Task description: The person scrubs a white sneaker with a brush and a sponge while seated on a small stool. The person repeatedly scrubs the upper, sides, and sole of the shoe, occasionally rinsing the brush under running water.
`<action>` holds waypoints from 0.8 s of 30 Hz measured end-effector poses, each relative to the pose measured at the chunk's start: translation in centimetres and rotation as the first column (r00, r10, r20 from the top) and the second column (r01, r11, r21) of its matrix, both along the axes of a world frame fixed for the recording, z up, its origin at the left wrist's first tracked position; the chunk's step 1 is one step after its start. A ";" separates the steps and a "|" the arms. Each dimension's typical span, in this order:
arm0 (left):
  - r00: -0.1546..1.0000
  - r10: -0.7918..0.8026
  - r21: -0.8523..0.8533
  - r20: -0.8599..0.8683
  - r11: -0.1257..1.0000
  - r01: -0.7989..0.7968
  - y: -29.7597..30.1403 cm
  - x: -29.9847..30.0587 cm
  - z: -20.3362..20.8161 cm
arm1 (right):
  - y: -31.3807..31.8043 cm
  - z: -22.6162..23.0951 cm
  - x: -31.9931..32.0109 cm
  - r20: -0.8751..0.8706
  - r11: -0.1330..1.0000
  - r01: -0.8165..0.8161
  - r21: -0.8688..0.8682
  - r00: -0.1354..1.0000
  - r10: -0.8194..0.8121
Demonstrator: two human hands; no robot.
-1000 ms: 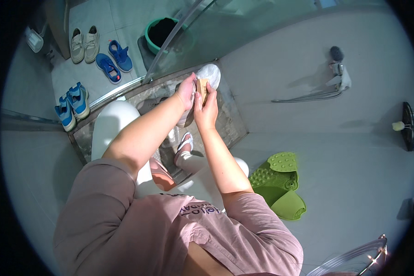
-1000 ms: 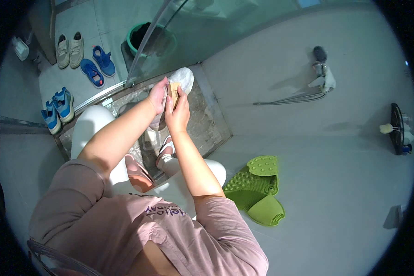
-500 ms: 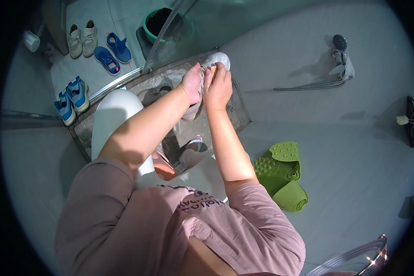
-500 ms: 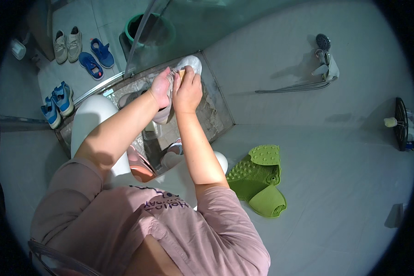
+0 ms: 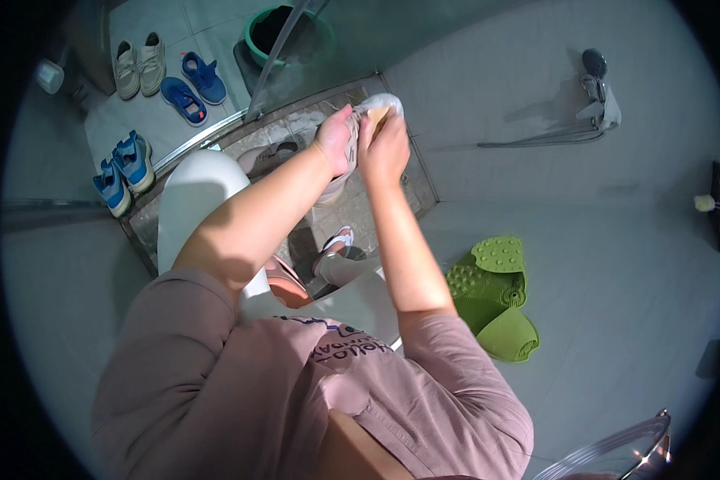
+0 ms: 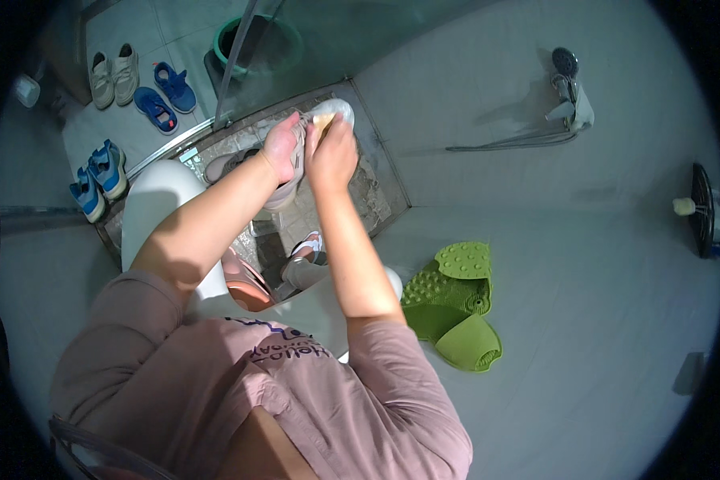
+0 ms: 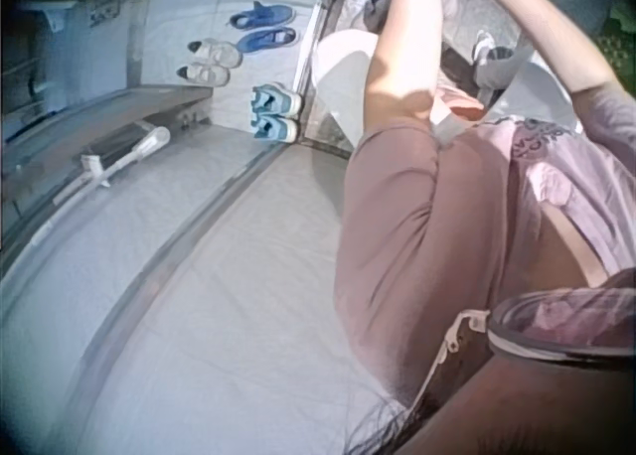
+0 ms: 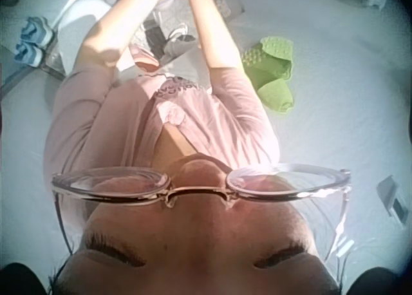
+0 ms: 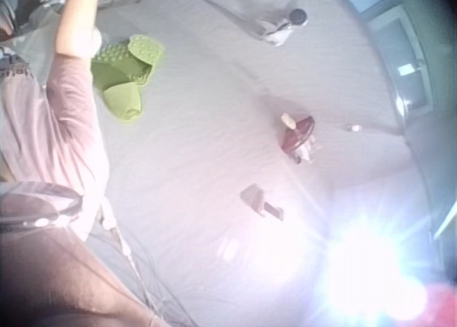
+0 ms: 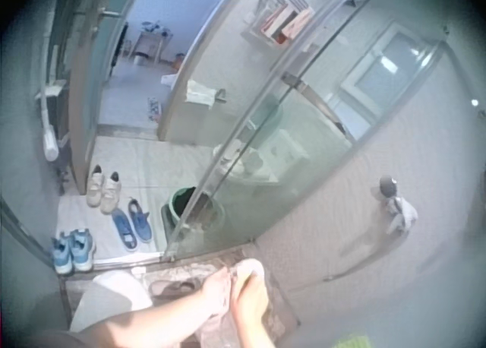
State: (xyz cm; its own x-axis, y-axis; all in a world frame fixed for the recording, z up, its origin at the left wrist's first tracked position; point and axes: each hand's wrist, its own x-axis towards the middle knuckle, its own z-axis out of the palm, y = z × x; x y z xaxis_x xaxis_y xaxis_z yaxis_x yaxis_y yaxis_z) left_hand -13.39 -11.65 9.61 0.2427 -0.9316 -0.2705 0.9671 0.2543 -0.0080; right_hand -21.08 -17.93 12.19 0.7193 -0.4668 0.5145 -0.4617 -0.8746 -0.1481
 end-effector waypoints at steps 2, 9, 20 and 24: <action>1.000 0.001 0.035 0.024 0.999 -0.002 0.0 -0.2 -2.0 | 1.5 -1.5 -1.6 -0.019 0.998 -0.022 0.057 1.000 0.023; 0.999 0.047 0.027 -0.020 0.999 -0.046 -0.2 0.5 -2.3 | 0.8 -1.4 -3.8 0.048 0.990 -0.080 0.114 0.996 0.075; 0.998 -0.035 0.105 0.050 0.994 0.029 0.0 1.1 -1.9 | 1.0 -5.0 -3.0 0.181 0.994 -0.021 0.109 0.983 0.001; 1.000 -0.011 0.153 0.021 0.988 0.008 -0.6 0.6 -3.5 | -1.7 -3.6 -1.7 0.255 0.993 -0.009 0.116 0.967 -0.021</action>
State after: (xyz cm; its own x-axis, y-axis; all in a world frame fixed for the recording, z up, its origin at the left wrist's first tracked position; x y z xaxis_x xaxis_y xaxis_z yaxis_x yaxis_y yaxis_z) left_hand -12.82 -12.25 6.14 0.2415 -0.8821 -0.4045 0.9690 0.2416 0.0516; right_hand -22.75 -19.63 8.64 0.5677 -0.5378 0.6233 -0.4010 -0.8419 -0.3611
